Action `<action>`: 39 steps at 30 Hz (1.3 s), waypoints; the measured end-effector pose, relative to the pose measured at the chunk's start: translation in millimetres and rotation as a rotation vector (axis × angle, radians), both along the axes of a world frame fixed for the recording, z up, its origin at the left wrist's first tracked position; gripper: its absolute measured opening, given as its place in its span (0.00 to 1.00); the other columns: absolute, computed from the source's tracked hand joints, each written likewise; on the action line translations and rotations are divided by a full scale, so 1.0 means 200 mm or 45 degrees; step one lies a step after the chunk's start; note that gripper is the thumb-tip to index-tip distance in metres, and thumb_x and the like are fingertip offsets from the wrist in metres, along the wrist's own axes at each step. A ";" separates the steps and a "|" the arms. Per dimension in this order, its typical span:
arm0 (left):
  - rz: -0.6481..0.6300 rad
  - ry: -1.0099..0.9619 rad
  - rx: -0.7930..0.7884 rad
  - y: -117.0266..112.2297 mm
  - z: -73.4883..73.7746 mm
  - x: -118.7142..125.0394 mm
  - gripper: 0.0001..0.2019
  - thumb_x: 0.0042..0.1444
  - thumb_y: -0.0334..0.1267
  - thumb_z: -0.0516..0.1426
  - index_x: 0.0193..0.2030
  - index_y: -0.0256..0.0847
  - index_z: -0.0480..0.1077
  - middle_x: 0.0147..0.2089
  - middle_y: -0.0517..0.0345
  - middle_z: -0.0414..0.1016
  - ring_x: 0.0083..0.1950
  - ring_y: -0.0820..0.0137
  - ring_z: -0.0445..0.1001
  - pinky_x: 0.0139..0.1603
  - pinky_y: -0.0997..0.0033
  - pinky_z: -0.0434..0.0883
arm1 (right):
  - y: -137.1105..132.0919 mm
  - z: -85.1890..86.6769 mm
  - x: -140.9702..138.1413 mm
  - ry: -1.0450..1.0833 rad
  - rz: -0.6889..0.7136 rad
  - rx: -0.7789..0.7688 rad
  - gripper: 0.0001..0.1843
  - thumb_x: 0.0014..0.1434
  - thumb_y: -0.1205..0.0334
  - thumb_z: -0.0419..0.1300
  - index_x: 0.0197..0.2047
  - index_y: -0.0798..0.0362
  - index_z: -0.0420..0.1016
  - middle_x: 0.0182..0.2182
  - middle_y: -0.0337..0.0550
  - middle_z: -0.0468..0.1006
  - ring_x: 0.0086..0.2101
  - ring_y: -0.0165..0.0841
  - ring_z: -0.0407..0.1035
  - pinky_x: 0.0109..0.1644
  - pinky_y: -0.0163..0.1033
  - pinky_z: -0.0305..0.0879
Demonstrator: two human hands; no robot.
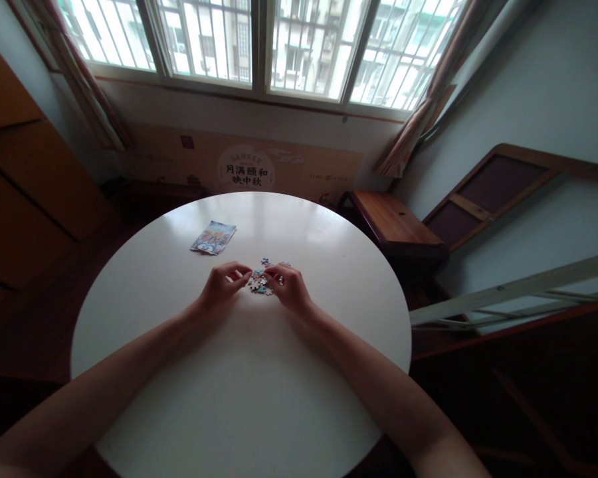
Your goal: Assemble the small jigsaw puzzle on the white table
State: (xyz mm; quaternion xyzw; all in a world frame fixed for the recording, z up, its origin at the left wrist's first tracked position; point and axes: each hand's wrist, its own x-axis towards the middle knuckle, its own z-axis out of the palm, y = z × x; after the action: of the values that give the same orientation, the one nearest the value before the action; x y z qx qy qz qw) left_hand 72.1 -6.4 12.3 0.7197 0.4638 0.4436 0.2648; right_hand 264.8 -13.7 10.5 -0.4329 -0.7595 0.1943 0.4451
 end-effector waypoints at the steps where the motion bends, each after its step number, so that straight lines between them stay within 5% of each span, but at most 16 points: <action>1: -0.005 0.001 0.003 0.00 0.00 0.00 0.10 0.52 0.42 0.60 0.33 0.37 0.76 0.29 0.55 0.78 0.25 0.73 0.74 0.25 0.77 0.71 | 0.00 0.00 0.00 -0.007 -0.001 -0.003 0.06 0.59 0.63 0.59 0.35 0.53 0.77 0.29 0.40 0.76 0.28 0.28 0.68 0.36 0.32 0.63; 39: -0.052 0.062 0.085 -0.01 0.00 0.00 0.10 0.54 0.43 0.59 0.31 0.37 0.75 0.29 0.55 0.77 0.26 0.73 0.73 0.27 0.76 0.71 | -0.01 0.01 0.00 -0.067 -0.019 -0.041 0.06 0.59 0.63 0.58 0.34 0.53 0.77 0.29 0.40 0.76 0.29 0.28 0.68 0.38 0.33 0.63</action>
State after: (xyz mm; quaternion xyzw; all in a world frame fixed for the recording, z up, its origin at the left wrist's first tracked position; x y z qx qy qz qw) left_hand 72.8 -9.2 13.1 0.7480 0.4404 0.4358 0.2383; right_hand 265.4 -15.0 12.5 -0.4505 -0.7645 0.1915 0.4193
